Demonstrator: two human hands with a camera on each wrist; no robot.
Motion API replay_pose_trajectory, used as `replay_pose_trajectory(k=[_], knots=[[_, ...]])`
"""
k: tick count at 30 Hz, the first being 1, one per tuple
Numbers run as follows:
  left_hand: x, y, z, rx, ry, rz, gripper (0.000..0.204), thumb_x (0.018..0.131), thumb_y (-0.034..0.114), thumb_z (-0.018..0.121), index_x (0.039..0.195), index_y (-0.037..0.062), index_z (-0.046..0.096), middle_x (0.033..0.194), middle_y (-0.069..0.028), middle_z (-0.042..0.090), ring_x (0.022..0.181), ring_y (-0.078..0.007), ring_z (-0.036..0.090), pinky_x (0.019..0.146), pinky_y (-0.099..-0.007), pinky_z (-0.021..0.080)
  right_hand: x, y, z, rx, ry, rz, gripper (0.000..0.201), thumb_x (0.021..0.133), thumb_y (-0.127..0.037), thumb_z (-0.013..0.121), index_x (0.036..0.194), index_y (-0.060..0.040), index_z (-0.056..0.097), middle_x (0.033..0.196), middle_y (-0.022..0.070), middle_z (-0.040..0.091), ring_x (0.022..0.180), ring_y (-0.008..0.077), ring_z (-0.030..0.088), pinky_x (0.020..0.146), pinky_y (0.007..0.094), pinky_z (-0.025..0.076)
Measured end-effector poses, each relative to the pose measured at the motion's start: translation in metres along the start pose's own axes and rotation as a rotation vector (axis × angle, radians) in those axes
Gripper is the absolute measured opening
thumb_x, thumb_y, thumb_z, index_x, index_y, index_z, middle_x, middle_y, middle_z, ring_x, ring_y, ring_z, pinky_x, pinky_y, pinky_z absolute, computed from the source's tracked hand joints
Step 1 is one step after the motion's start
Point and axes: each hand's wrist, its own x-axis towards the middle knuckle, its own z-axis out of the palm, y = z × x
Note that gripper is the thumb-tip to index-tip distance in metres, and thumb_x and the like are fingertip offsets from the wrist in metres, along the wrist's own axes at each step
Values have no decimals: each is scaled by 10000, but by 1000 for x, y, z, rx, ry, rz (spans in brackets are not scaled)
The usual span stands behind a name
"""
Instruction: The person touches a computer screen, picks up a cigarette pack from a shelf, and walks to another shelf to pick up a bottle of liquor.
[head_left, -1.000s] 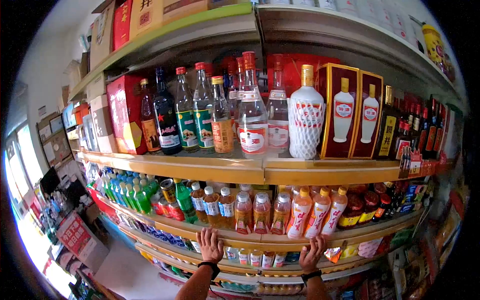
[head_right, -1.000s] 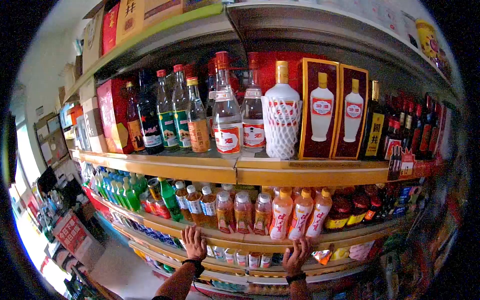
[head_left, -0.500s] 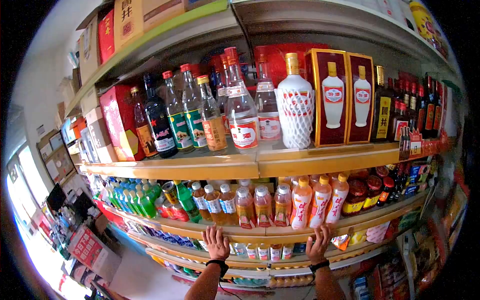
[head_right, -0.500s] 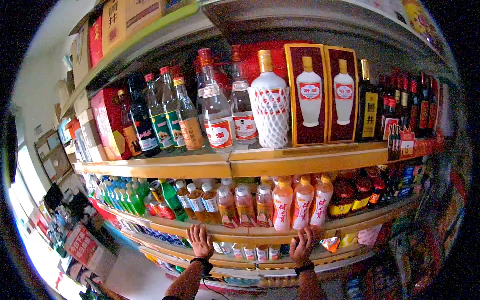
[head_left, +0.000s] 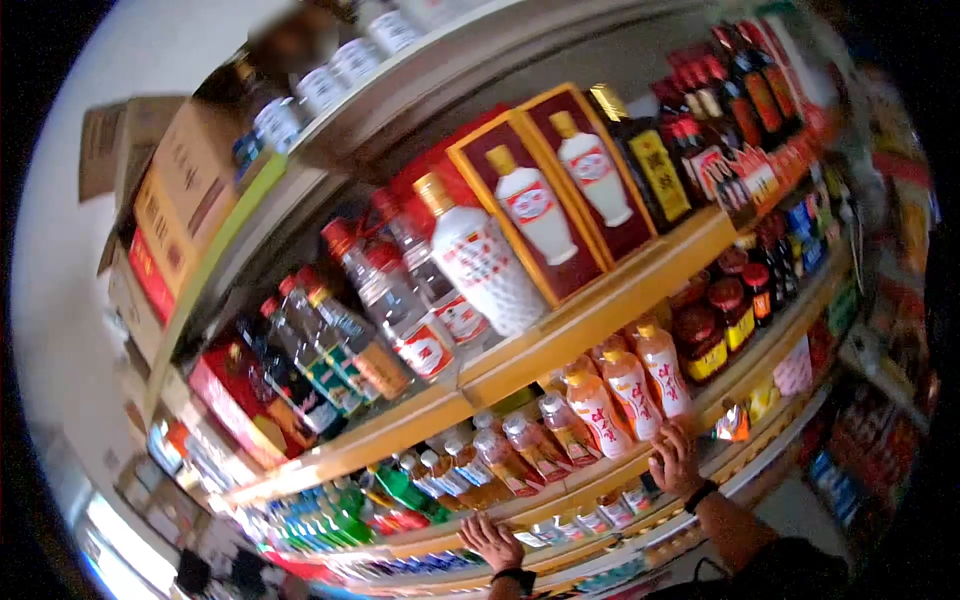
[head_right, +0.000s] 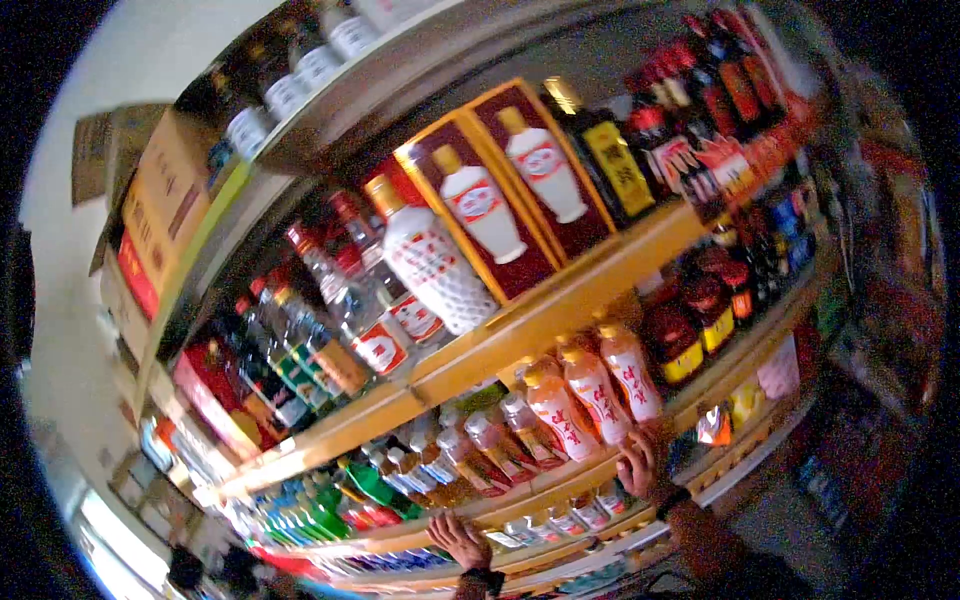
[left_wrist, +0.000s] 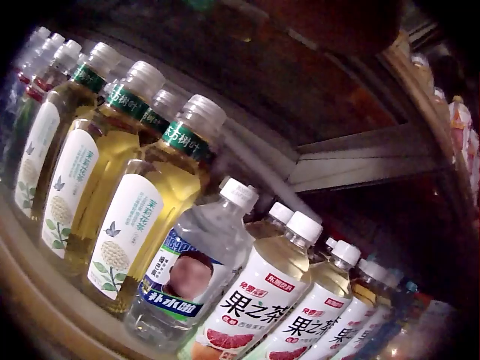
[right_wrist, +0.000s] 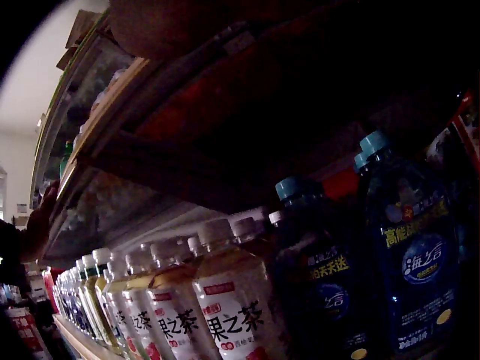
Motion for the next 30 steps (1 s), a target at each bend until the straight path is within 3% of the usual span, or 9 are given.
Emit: replay_pose_trajectory(k=[4, 10, 22, 26, 30], knots=[[0, -1, 6, 41, -10, -37, 502, 1062, 388, 395, 1445, 71, 458, 1514, -194, 458, 1452, -462, 345, 1208, -663, 190, 8, -7, -14, -35, -77, 31, 364, 978, -218, 609, 1288, -27, 611, 1421, 205, 494, 1367, 458, 442, 1167, 608, 329], [9, 11, -5, 26, -27, -11, 513, 1085, 393, 361, 1465, 59, 443, 1508, -199, 457, 1453, -455, 338, 1214, -647, 191, 7, -5, -12, -77, -70, 45, 379, 924, -211, 659, 1258, -32, 635, 1395, 202, 523, 1365, 429, 463, 1171, 587, 352], [12, 7, 1, 15, -4, 32, 552, 1094, 424, 315, 1490, 65, 455, 1560, -182, 413, 1475, -418, 320, 1232, -627, 189, 13, -1, -11, -93, -73, 10, 430, 924, -211, 657, 1317, -49, 596, 1414, 188, 526, 1340, 429, 484, 1175, 586, 356], [9, 3, 7, 7, 38, 56, 496, 1098, 364, 358, 1470, 56, 474, 1505, -185, 465, 1444, -434, 357, 1214, -629, 217, 12, 0, -8, -101, -54, 3, 431, 908, -199, 683, 1309, -59, 609, 1440, 184, 512, 1342, 416, 483, 1162, 559, 365], [10, 0, 1, -42, -38, -13, 516, 1084, 399, 400, 1479, 76, 476, 1498, -212, 470, 1445, -439, 356, 1204, -612, 245, 9, 5, 1, -133, -19, -28, 359, 950, -220, 637, 1259, -39, 647, 1369, 189, 538, 1301, 432, 506, 1119, 574, 384]])
